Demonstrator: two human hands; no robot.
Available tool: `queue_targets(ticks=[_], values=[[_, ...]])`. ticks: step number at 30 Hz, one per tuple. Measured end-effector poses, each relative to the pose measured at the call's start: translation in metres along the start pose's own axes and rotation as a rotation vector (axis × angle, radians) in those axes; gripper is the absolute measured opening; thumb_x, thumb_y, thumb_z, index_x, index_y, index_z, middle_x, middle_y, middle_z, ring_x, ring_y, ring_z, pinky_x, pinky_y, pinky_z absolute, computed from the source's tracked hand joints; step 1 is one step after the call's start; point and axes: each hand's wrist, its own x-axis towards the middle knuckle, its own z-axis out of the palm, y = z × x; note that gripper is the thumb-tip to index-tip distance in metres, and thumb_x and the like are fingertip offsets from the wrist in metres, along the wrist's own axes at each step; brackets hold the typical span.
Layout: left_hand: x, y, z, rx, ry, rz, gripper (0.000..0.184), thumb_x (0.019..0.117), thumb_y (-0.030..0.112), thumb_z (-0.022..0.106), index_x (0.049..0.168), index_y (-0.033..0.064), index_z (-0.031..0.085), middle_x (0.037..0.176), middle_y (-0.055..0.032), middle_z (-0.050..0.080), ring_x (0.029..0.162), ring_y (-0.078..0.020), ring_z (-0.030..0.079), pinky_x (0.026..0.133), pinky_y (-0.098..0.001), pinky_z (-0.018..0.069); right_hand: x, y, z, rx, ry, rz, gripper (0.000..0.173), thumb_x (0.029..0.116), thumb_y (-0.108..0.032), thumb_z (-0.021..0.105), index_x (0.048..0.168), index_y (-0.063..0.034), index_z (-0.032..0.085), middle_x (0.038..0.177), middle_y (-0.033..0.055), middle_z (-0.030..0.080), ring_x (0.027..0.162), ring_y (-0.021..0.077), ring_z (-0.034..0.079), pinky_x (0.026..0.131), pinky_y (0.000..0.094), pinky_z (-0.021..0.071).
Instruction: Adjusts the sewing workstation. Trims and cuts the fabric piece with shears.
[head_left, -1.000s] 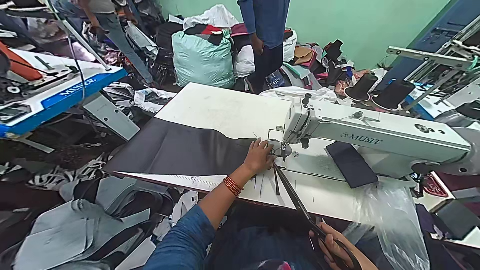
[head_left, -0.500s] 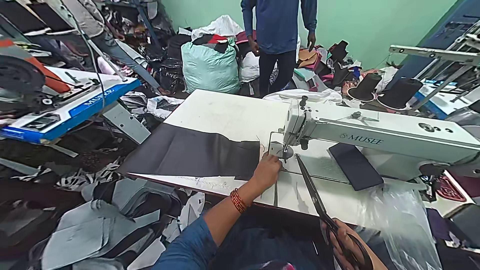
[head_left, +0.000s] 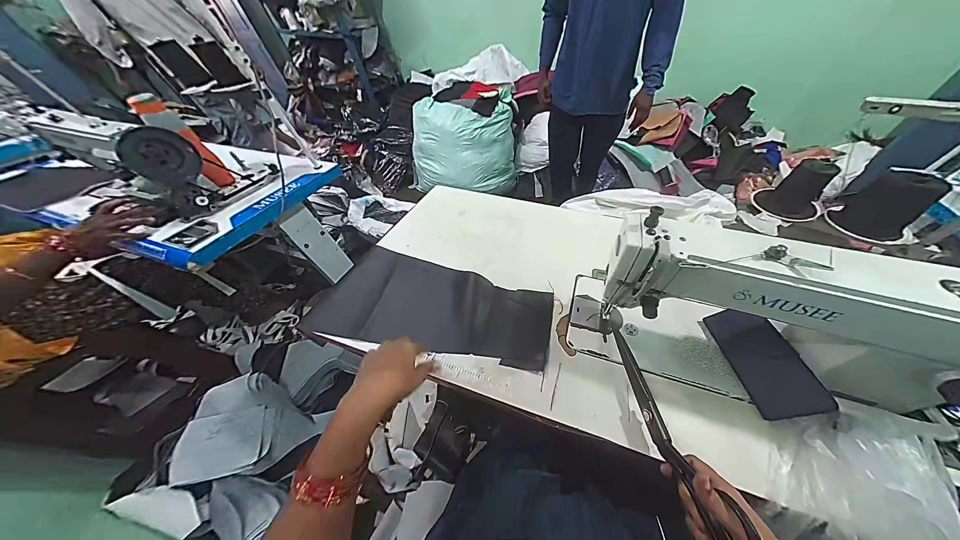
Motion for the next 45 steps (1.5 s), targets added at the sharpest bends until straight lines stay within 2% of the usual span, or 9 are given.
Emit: queue_targets(ticks=[3,6,9,18,22,27,30,33,45], values=[[0.037,0.004,-0.002,-0.181,0.282,-0.144,0.067,0.1042,0.052,0.052,0.153,0.0063,0.048,0.156,-0.0339,0.037,0.145,-0.057,0.031,0.111,-0.0773,0.0245,0.008,-0.003,0.007,-0.018,-0.022,0.004,0.058,0.092,-0.063,0.064,0.118,-0.0132,0.052,0.063,-0.0116,0.052,0.044,0.0009,0.049,0.041,0.0176,0.0454],[0.086,0.028,0.015,-0.202,0.292,-0.245,0.079,0.1033,0.065,0.038,0.165,0.0182,0.023,0.168,-0.0304,0.008,0.152,-0.0583,0.009,0.112,-0.0821,0.0131,0.008,-0.004,0.011,-0.025,-0.031,-0.01,0.056,0.0924,-0.063,0.064,0.117,-0.0139,0.054,0.064,-0.0118,0.052,0.044,0.0007,0.048,0.041,0.0175,0.0451],[0.121,0.057,0.038,-0.097,0.277,-0.246,0.087,0.0981,0.076,0.032,0.167,0.026,0.015,0.17,-0.0271,-0.003,0.152,-0.0605,-0.005,0.108,-0.0866,-0.0009,0.002,-0.005,0.01,-0.027,-0.028,-0.004,0.056,0.0916,-0.064,0.064,0.116,-0.0145,0.054,0.064,-0.012,0.051,0.044,0.0004,0.047,0.041,0.0177,0.0445],[0.161,0.04,0.039,0.063,0.289,0.383,0.076,0.0959,0.073,0.046,0.162,0.0382,0.032,0.171,-0.0195,0.015,0.155,-0.053,0.006,0.113,-0.0817,0.0005,-0.018,-0.003,0.002,-0.046,-0.039,0.056,0.064,0.0839,-0.07,0.069,0.117,-0.0166,0.056,0.064,-0.01,0.053,0.043,0.0012,0.048,0.039,0.0183,0.0438],[0.158,0.04,0.034,0.074,0.239,0.429,0.077,0.0958,0.072,0.048,0.162,0.0384,0.03,0.172,-0.0188,0.013,0.156,-0.051,0.004,0.113,-0.0814,-0.0013,-0.017,-0.004,0.012,-0.054,-0.095,0.082,0.064,0.0846,-0.069,0.069,0.119,-0.0159,0.056,0.066,-0.0097,0.053,0.043,0.0008,0.048,0.039,0.0178,0.0444],[0.149,0.045,0.043,0.017,0.387,0.517,0.07,0.1006,0.065,0.045,0.159,0.0257,0.041,0.169,-0.0172,0.025,0.156,-0.0493,0.012,0.113,-0.0823,-0.0004,-0.025,-0.004,0.007,-0.091,-0.227,0.122,0.066,0.0863,-0.073,0.063,0.123,-0.019,0.053,0.07,-0.0089,0.054,0.048,0.0021,0.05,0.042,0.0189,0.0448],[0.118,0.075,0.063,-0.119,0.549,0.634,0.046,0.1048,0.038,0.054,0.142,0.013,0.062,0.153,-0.0222,0.05,0.146,-0.0494,0.038,0.114,-0.0791,0.0175,-0.036,-0.005,-0.004,-0.134,-0.301,0.132,0.063,0.0909,-0.072,0.057,0.124,-0.0189,0.052,0.072,-0.0076,0.054,0.05,0.0031,0.051,0.044,0.0197,0.0455],[0.076,0.111,0.09,-0.175,0.493,0.785,0.027,0.0983,0.019,0.063,0.121,0.009,0.075,0.135,-0.0187,0.064,0.137,-0.043,0.051,0.115,-0.0698,0.0312,-0.045,-0.009,-0.012,-0.194,-0.318,0.17,0.06,0.0925,-0.072,0.056,0.121,-0.0189,0.052,0.071,-0.0078,0.053,0.05,0.0035,0.051,0.045,0.0206,0.0458],[0.042,0.123,0.128,-0.313,0.388,0.786,0.033,0.1042,0.02,0.052,0.126,0.008,0.073,0.139,-0.0159,0.064,0.14,-0.0389,0.051,0.118,-0.065,0.03,-0.023,-0.016,-0.004,-0.285,-0.317,0.222,0.062,0.0908,-0.073,0.057,0.12,-0.0195,0.051,0.069,-0.0085,0.05,0.047,0.0022,0.048,0.043,0.0197,0.0449]])
